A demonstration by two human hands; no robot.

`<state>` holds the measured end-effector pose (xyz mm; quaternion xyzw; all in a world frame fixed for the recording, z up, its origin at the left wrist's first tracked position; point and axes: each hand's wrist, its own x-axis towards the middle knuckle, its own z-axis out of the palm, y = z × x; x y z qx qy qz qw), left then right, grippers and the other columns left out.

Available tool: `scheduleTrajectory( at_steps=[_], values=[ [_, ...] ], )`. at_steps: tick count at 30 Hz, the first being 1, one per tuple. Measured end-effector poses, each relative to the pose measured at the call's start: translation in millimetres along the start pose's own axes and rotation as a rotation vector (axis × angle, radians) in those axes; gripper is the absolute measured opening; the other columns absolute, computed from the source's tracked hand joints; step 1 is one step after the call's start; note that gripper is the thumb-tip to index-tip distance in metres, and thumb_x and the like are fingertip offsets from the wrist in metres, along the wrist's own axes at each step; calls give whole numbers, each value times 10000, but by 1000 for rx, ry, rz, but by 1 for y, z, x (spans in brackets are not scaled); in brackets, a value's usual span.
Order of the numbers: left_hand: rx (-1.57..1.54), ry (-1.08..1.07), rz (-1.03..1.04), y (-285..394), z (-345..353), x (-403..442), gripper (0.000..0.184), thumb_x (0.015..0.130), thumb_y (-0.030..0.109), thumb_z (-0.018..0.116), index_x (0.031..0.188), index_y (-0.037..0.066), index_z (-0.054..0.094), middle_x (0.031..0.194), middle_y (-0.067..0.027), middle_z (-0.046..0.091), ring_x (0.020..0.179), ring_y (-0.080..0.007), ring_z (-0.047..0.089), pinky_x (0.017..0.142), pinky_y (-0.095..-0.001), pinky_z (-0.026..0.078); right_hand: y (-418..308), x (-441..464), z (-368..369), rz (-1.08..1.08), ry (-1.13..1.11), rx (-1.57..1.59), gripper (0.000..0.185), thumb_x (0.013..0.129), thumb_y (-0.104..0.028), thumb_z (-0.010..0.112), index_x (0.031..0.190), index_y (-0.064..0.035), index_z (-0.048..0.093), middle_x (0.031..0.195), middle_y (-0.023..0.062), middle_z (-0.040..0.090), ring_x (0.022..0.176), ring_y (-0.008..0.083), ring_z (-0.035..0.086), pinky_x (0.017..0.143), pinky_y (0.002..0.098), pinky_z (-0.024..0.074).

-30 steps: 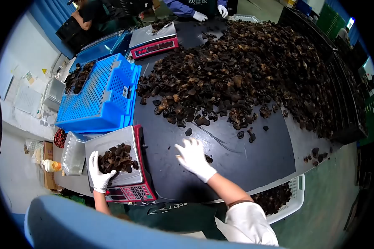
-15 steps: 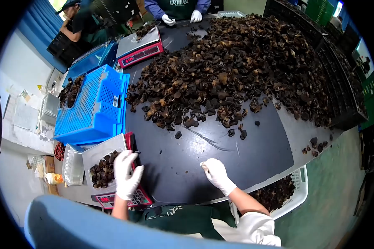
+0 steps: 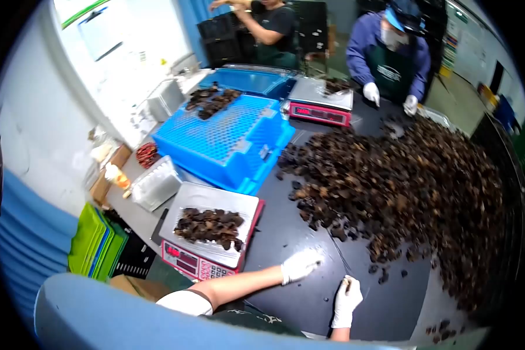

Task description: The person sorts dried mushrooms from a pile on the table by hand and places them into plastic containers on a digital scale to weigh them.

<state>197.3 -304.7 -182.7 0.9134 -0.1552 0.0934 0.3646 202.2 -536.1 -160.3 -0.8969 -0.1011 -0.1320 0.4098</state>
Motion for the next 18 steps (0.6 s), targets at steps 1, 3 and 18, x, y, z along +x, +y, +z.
scheduleTrajectory(
  at_steps=[1, 3, 18],
  values=[
    [-120, 7, -14, 25, -19, -11, 287, 909, 160, 562, 1183, 83, 592, 1085, -172, 609, 990, -373, 586, 909, -437, 475, 1, 10, 7, 98, -6, 76, 109, 885, -65, 651, 988, -34, 668, 912, 113, 696, 799, 231, 684, 744, 319, 537],
    [-251, -32, -120, 71, -67, -27, 272, 941, 176, 562, 1193, 80, 600, 1157, -166, 621, 1093, -353, 586, 959, -426, 466, -7, 31, 23, 21, -20, 125, 176, 888, -68, 659, 1058, -25, 666, 949, 100, 703, 815, 191, 679, 762, 295, 534],
    [481, 796, -444, 0, -305, -178, 220, 850, 89, 621, 1061, 55, 670, 1066, -149, 657, 1027, -337, 605, 928, -422, 468, -135, 114, 99, -349, -295, 350, 177, 813, -10, 606, 976, -44, 669, 922, 153, 678, 849, 306, 666, 765, 356, 530]
  ],
)
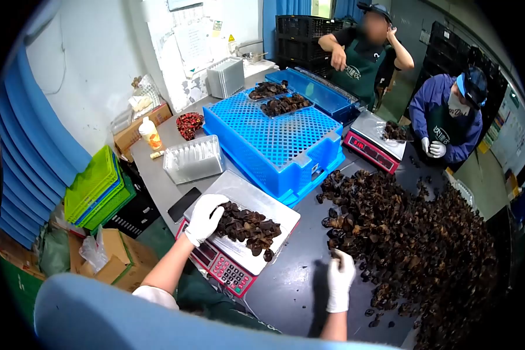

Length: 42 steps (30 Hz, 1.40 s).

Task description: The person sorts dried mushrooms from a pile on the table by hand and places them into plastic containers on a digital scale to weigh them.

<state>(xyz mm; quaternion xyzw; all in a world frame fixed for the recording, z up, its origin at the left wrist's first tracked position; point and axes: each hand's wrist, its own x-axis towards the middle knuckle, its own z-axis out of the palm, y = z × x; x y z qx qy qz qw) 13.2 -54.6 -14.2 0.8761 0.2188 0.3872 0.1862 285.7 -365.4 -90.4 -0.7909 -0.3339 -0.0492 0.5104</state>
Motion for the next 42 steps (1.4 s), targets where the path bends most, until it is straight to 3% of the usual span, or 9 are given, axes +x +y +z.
scheduleTrajectory(
  at_steps=[5, 10, 14, 16, 21, 28, 31, 35, 42],
  values=[
    [313, -201, 28, -15, 28, -25, 431, 905, 309, 572, 1288, 111, 572, 1297, -137, 550, 1214, -353, 475, 1052, -531, 301, -132, 19, 67, -304, -213, 162, 211, 756, 0, 623, 955, -53, 665, 916, 134, 619, 864, 295, 634, 754, 355, 523],
    [495, -245, -53, -8, 43, -28, 389, 937, 283, 496, 1293, 145, 566, 1310, -105, 536, 1244, -305, 454, 1081, -560, 291, -160, 1, 141, -556, -417, -302, 703, 736, -438, 725, 1322, -106, 520, 1346, 167, 490, 1209, 378, 462, 1006, 530, 329],
    [111, -107, -205, -16, 36, -28, 365, 943, 200, 478, 1280, 110, 588, 1351, -153, 516, 1251, -336, 457, 1093, -496, 319, -158, 19, 126, -456, -583, -120, 868, 646, -502, 782, 1351, -76, 508, 1354, 191, 487, 1228, 396, 452, 1041, 519, 332],
    [-165, 60, -281, -27, 29, -25, 332, 957, 124, 454, 1243, 71, 613, 1353, -187, 508, 1220, -363, 485, 1081, -415, 355, -165, 27, 97, -425, -547, -21, 798, 632, -351, 824, 1309, -40, 538, 1322, 199, 518, 1208, 380, 489, 1035, 477, 371],
    [-458, 298, -362, -54, -4, -33, 250, 1030, 107, 385, 1172, 6, 564, 1150, -103, 586, 1119, -197, 535, 1023, -317, 393, -128, 15, 54, -119, -425, 205, 568, 760, -42, 709, 1302, -13, 540, 1225, 141, 589, 1140, 246, 558, 1004, 381, 430],
    [-436, 322, -462, -69, -36, -41, 275, 1038, 168, 419, 1190, 10, 585, 1141, -107, 612, 1051, -204, 584, 963, -321, 444, -74, -21, 51, 240, -422, 315, 411, 872, -7, 647, 1276, 12, 571, 1038, 85, 656, 879, 116, 599, 814, 264, 502],
    [-83, 116, -333, -59, -38, -40, 237, 954, 121, 529, 1154, 22, 609, 1017, -153, 615, 939, -265, 606, 868, -336, 481, -75, -26, 56, 277, -410, 313, 399, 871, -23, 657, 1263, 8, 587, 988, 67, 661, 839, 103, 593, 789, 257, 502],
    [-8, -150, -406, -47, -29, -47, 315, 919, 103, 569, 1226, 31, 574, 995, -117, 581, 887, -250, 594, 818, -333, 485, -88, -19, 63, 16, -297, 126, 348, 817, -39, 688, 1163, -37, 642, 851, 69, 633, 740, 164, 601, 717, 284, 504],
    [77, -139, -409, -44, -7, -61, 355, 863, 162, 601, 1198, 46, 612, 855, -120, 626, 749, -253, 620, 720, -348, 505, -169, 15, 112, -520, -326, -55, 343, 779, -190, 728, 1092, -70, 657, 826, 93, 634, 759, 273, 610, 680, 393, 480]
  ],
)
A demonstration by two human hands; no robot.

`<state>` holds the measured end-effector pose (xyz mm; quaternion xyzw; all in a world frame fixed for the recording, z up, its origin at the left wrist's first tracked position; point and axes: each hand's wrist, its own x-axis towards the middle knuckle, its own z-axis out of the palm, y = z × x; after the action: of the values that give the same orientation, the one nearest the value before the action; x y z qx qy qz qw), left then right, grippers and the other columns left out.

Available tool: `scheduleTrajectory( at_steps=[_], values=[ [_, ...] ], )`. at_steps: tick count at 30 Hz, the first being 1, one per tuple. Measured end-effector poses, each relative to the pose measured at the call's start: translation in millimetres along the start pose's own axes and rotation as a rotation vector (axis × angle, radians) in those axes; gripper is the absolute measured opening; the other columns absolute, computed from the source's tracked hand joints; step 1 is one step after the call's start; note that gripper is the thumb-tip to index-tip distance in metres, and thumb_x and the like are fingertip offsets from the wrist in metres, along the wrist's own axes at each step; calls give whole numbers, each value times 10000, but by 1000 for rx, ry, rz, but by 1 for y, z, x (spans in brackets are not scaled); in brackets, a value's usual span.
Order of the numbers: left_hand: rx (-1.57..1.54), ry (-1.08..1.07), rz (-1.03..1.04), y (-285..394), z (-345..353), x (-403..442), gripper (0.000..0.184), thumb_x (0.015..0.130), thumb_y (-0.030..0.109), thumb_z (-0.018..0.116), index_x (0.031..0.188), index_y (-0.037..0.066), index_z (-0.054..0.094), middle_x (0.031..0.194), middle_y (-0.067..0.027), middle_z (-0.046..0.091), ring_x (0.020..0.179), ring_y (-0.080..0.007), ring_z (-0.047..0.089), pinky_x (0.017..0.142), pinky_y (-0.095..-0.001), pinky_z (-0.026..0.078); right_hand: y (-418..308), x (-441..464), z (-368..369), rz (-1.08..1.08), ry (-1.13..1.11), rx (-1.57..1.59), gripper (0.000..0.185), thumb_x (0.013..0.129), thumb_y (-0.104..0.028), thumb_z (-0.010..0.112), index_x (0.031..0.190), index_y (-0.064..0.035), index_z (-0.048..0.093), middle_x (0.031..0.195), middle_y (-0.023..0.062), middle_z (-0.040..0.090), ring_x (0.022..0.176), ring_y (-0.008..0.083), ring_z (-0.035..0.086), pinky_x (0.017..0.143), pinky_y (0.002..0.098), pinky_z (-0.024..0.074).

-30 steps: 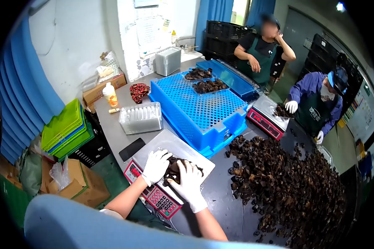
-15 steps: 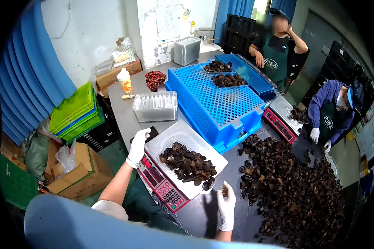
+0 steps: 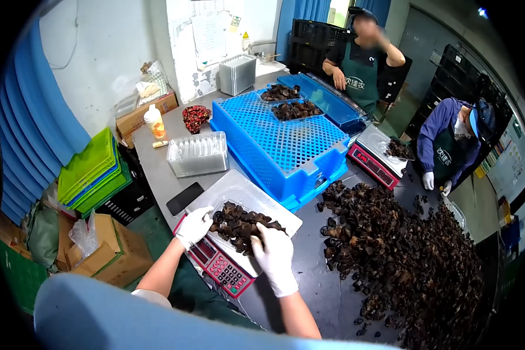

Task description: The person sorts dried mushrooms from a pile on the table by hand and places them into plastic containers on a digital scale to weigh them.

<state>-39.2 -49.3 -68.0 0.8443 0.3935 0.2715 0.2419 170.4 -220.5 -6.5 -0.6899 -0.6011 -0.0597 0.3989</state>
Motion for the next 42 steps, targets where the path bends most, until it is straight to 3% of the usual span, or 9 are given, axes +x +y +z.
scheduleTrajectory(
  at_steps=[6, 9, 12, 15, 16, 21, 23, 25, 42],
  values=[
    [-63, -91, -138, 9, -13, 0, 337, 889, 207, 578, 1177, 43, 640, 940, -151, 680, 859, -308, 648, 802, -377, 518, 5, 5, 29, -12, 25, 209, 277, 808, -143, 694, 1076, -73, 683, 908, 118, 691, 838, 275, 663, 772, 393, 514],
    [-171, -26, -68, -7, -14, -5, 301, 931, 205, 511, 1144, 53, 660, 1068, -177, 686, 987, -349, 652, 884, -395, 508, -2, -1, -27, 495, 78, 566, 231, 804, 21, 664, 1031, -17, 691, 934, 72, 683, 848, 147, 630, 755, 276, 504],
    [-150, -13, -161, -11, -26, -3, 273, 916, 158, 504, 1108, 49, 664, 1006, -171, 691, 929, -335, 660, 847, -397, 511, 60, -34, -48, 576, 408, 484, 295, 795, 84, 601, 1062, -20, 672, 958, 60, 632, 837, 129, 594, 740, 260, 490],
    [-182, 111, -105, -16, -31, -2, 258, 895, 130, 510, 1081, 52, 671, 977, -167, 681, 893, -329, 661, 836, -378, 515, 118, -78, -72, 291, 346, -494, 375, 767, 84, 614, 1106, -71, 651, 946, 66, 573, 790, 185, 567, 716, 299, 483],
    [-182, 114, -136, -17, -33, -2, 239, 885, 112, 534, 1070, 51, 673, 1006, -170, 678, 900, -329, 662, 837, -371, 517, 117, -83, -72, 294, 347, -497, 375, 767, 84, 614, 1106, -71, 651, 946, 66, 573, 790, 185, 567, 716, 299, 483],
    [-178, 60, -78, 28, -46, -3, 167, 859, 156, 626, 998, 87, 686, 837, -95, 617, 761, -283, 609, 737, -371, 507, 100, -90, -45, 518, 201, 172, 304, 792, 21, 651, 1092, -34, 651, 989, 91, 622, 876, 194, 608, 788, 305, 502],
    [77, 28, 324, 39, -42, -2, 178, 831, 210, 667, 970, 102, 681, 857, -84, 596, 807, -284, 583, 767, -394, 485, 82, -80, -33, 494, 157, 204, 279, 786, 13, 666, 1061, -29, 664, 929, 85, 647, 813, 198, 619, 769, 315, 512],
    [163, 42, 410, 48, -30, -3, 210, 807, 266, 689, 950, 114, 674, 905, -83, 566, 876, -284, 553, 798, -404, 464, 72, -72, -20, 458, 161, 244, 270, 782, 10, 669, 1049, -32, 668, 917, 85, 647, 809, 203, 622, 770, 319, 514],
    [250, 43, 317, 45, 3, -7, 216, 784, 297, 694, 904, 131, 627, 1005, -81, 538, 940, -283, 520, 786, -422, 436, 22, -94, -30, 439, 15, 425, 211, 831, -3, 646, 1041, -3, 672, 921, 101, 669, 834, 183, 647, 786, 292, 517]
  ],
)
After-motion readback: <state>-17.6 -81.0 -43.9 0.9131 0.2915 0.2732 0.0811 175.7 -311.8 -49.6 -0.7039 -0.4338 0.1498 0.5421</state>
